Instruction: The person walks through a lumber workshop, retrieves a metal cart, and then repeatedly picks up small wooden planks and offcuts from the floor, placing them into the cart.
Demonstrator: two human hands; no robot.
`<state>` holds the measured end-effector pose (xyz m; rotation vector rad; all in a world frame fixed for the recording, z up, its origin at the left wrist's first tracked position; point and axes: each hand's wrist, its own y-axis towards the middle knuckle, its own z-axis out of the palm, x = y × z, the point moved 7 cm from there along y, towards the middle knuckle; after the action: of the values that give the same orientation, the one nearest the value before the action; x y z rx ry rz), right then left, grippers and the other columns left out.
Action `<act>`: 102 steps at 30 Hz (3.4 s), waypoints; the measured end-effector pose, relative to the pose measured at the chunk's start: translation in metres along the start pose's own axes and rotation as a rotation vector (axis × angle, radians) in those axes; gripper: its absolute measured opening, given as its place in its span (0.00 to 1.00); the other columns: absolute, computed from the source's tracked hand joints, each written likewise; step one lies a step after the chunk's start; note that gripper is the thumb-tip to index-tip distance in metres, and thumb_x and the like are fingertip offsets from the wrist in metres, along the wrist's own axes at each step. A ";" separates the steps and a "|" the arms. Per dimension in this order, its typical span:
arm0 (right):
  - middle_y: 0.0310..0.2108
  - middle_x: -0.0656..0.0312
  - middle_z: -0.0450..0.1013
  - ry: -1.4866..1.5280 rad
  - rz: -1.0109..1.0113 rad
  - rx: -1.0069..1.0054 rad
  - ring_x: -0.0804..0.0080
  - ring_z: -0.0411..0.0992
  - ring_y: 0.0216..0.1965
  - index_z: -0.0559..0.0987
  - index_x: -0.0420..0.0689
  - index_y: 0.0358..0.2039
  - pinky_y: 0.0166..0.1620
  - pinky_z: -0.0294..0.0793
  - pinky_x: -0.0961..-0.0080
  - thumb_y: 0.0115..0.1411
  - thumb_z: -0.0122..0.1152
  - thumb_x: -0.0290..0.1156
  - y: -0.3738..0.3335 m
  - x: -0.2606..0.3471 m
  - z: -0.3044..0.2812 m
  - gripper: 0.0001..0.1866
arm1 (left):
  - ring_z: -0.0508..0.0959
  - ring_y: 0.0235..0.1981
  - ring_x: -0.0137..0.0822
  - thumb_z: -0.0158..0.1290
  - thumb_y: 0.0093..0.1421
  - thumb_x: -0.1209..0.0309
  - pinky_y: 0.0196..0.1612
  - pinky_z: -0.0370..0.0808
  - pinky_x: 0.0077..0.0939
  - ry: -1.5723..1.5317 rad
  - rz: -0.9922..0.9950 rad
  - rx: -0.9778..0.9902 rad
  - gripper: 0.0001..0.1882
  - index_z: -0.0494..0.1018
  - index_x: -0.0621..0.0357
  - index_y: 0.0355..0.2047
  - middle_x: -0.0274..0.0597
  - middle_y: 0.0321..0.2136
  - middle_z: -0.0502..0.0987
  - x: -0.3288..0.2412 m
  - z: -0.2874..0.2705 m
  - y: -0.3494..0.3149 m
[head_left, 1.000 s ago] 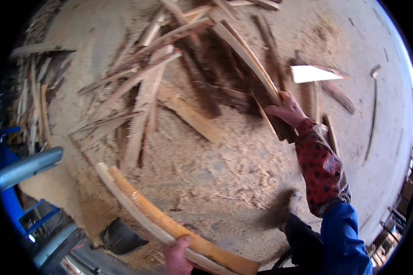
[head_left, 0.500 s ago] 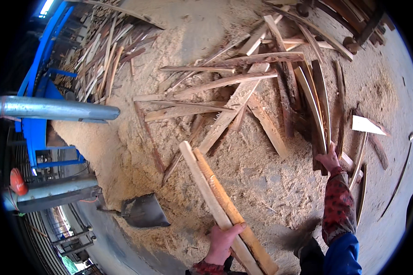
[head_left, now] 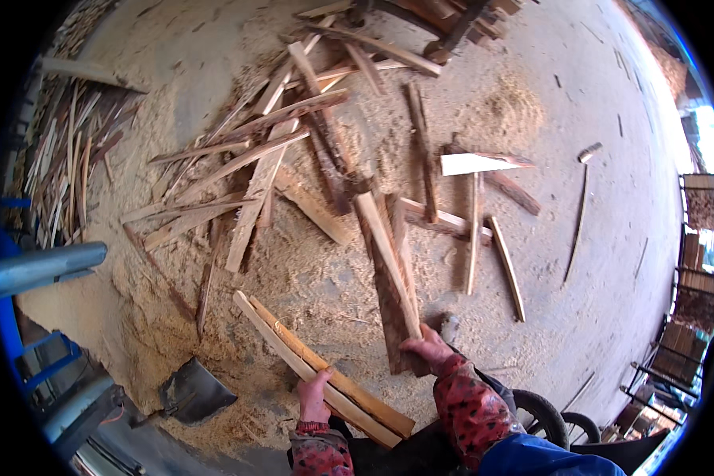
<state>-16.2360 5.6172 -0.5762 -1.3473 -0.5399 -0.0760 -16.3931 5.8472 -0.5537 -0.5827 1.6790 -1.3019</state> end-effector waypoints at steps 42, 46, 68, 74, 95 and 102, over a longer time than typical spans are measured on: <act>0.45 0.38 0.62 -0.195 -0.442 -0.129 0.42 0.66 0.46 0.51 0.37 0.61 0.49 0.68 0.60 0.45 0.62 0.40 -0.545 -0.011 -0.022 0.47 | 0.64 0.58 0.43 0.49 0.57 0.43 0.60 0.61 0.39 0.511 0.071 0.668 0.39 0.57 0.56 0.61 0.41 0.59 0.63 -0.038 0.112 -0.372; 0.44 0.42 0.62 -0.090 -0.579 -0.328 0.45 0.66 0.46 0.48 0.37 0.63 0.49 0.67 0.61 0.46 0.63 0.38 -0.605 -0.033 -0.085 0.49 | 0.65 0.56 0.43 0.58 0.51 0.46 0.59 0.62 0.40 0.636 0.182 0.862 0.43 0.57 0.56 0.61 0.41 0.57 0.64 0.004 0.200 -0.465; 0.55 0.53 0.63 1.212 -0.961 -1.138 0.68 0.66 0.52 0.55 0.34 0.62 0.53 0.67 0.72 0.54 0.65 0.50 -1.038 -0.312 -0.327 0.46 | 0.72 0.49 0.36 0.36 0.69 0.55 0.52 0.70 0.28 1.548 -0.511 2.158 0.25 0.62 0.61 0.56 0.46 0.49 0.71 0.611 0.304 -1.103; 0.54 0.48 0.64 0.993 -0.459 -1.887 0.66 0.67 0.52 0.57 0.34 0.62 0.53 0.68 0.74 0.58 0.62 0.40 -1.040 -0.453 -0.345 0.38 | 0.71 0.52 0.43 0.50 0.63 0.67 0.53 0.71 0.38 1.525 -0.172 2.011 0.28 0.55 0.69 0.58 0.56 0.51 0.68 0.631 0.314 -1.050; 0.30 0.60 0.73 0.147 -0.517 -1.370 0.76 0.71 0.30 0.76 0.35 0.42 0.35 0.72 0.80 0.51 0.62 0.21 -0.835 -0.046 -0.378 0.16 | 0.79 0.31 0.39 0.52 0.60 0.69 0.34 0.79 0.30 1.167 0.042 0.502 0.11 0.68 0.64 0.38 0.48 0.31 0.77 0.048 0.228 -0.504; 0.29 0.59 0.75 0.163 -0.362 -1.045 0.74 0.74 0.30 0.77 0.36 0.42 0.35 0.74 0.78 0.50 0.67 0.28 -0.642 -0.002 -0.367 0.18 | 0.79 0.30 0.35 0.54 0.60 0.68 0.32 0.78 0.26 1.004 0.033 0.471 0.11 0.70 0.63 0.36 0.45 0.30 0.78 -0.025 0.286 -0.456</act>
<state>-16.3463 5.1194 -0.0411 -2.2050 -0.6246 -0.8527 -16.2058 5.5711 -0.1306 0.4739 1.9826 -2.0601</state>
